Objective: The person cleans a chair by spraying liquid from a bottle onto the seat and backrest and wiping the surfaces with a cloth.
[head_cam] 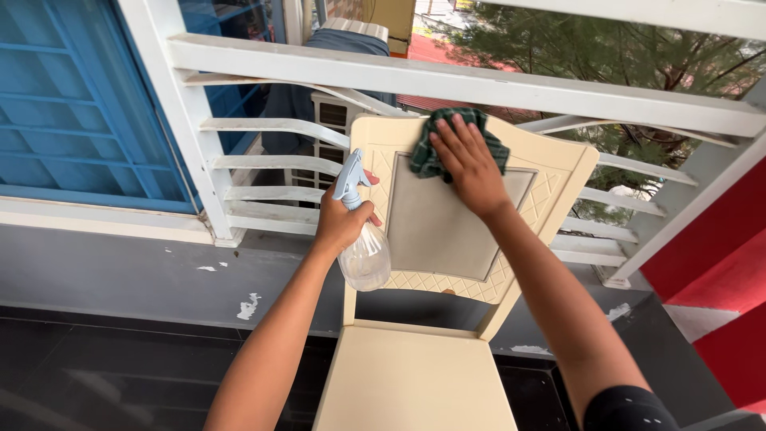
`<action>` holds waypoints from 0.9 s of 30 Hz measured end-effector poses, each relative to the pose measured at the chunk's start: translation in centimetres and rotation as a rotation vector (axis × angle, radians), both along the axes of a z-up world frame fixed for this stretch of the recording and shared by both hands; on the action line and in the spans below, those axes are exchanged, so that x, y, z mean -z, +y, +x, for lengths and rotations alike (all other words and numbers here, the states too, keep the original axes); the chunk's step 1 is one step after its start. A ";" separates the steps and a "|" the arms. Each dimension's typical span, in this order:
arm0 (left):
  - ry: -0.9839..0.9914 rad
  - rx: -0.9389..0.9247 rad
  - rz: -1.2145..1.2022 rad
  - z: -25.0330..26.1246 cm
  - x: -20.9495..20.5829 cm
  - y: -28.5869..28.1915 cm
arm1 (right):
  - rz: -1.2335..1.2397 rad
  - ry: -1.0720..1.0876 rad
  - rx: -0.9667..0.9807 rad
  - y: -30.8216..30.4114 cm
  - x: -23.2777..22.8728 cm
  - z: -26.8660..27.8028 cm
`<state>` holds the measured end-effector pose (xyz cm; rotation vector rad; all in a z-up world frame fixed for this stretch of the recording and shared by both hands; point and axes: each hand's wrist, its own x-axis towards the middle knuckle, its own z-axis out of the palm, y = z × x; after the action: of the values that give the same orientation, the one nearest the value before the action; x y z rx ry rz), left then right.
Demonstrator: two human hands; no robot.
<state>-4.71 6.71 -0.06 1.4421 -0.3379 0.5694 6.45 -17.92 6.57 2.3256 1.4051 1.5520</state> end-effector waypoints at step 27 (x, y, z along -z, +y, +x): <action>-0.011 0.008 -0.024 -0.9 -0.6 0.7 | 0.105 -0.027 -0.055 4.1 -0.2 -0.1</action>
<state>-5.57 7.44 0.53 1.4140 -0.3442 0.5739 6.40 -13.82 6.77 2.3319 1.4273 1.7049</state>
